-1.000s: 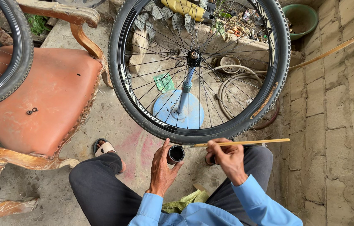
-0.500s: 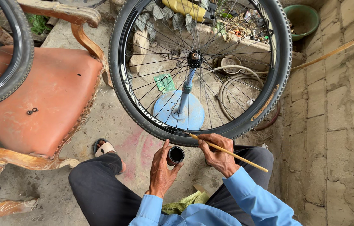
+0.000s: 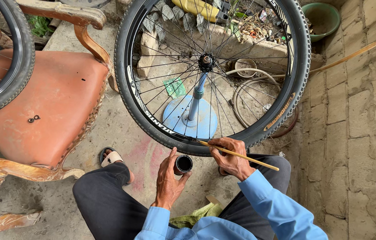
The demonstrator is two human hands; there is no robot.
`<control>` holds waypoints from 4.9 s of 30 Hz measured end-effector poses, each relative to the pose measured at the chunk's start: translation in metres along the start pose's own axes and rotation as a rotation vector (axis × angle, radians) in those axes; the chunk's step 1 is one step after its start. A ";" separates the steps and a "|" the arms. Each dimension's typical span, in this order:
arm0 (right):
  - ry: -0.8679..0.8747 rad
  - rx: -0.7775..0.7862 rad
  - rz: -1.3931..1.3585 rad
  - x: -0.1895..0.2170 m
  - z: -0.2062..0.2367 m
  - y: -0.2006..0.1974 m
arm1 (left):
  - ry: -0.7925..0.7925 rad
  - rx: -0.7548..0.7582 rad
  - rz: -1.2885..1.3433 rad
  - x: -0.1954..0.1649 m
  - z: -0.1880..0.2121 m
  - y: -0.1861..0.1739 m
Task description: The person sits on a chair in front of a bicycle wheel mounted on a repair stand and applies black paint to the wheel's rim using a brush, repeatedly dipping the brush into a small paint can held in the other hand while rotating around the rim to touch up the rim surface.
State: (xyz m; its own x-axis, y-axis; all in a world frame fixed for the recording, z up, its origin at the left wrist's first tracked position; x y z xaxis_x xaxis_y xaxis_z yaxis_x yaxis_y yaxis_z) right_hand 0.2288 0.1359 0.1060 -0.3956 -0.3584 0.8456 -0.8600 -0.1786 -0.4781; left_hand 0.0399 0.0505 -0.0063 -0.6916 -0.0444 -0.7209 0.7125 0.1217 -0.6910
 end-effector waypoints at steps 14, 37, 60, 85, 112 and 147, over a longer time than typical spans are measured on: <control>0.065 0.012 0.022 -0.005 0.008 -0.029 | -0.029 0.000 -0.022 0.007 -0.006 -0.006; -0.025 0.036 0.024 0.001 0.004 -0.022 | -0.017 -0.024 -0.028 0.006 0.000 -0.008; -0.093 0.168 -0.048 0.029 -0.026 0.036 | -0.065 0.017 -0.011 0.010 -0.001 -0.002; -0.076 0.168 0.004 -0.005 0.010 -0.003 | -0.042 -0.030 -0.025 0.011 -0.005 -0.012; -0.021 0.152 -0.025 0.032 -0.055 0.034 | -0.020 -0.021 -0.062 0.006 -0.006 -0.008; 0.103 0.168 -0.009 0.006 -0.043 0.012 | -0.078 0.020 -0.063 0.012 -0.009 -0.009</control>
State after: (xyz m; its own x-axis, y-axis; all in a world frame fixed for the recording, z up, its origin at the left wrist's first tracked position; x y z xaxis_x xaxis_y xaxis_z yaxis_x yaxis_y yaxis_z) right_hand 0.2022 0.1706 0.1157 -0.4268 -0.2618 0.8656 -0.8012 -0.3345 -0.4961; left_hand 0.0242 0.0577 -0.0082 -0.7243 -0.1287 -0.6774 0.6707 0.0960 -0.7354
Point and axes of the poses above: each hand's wrist, its own z-axis away from the middle knuckle, its own y-axis out of the palm, x = y × z, the point moved 8 cm from there along -z, towards the middle knuckle, and after that the axes turned 14 degrees about -z, right-handed, at the moved point
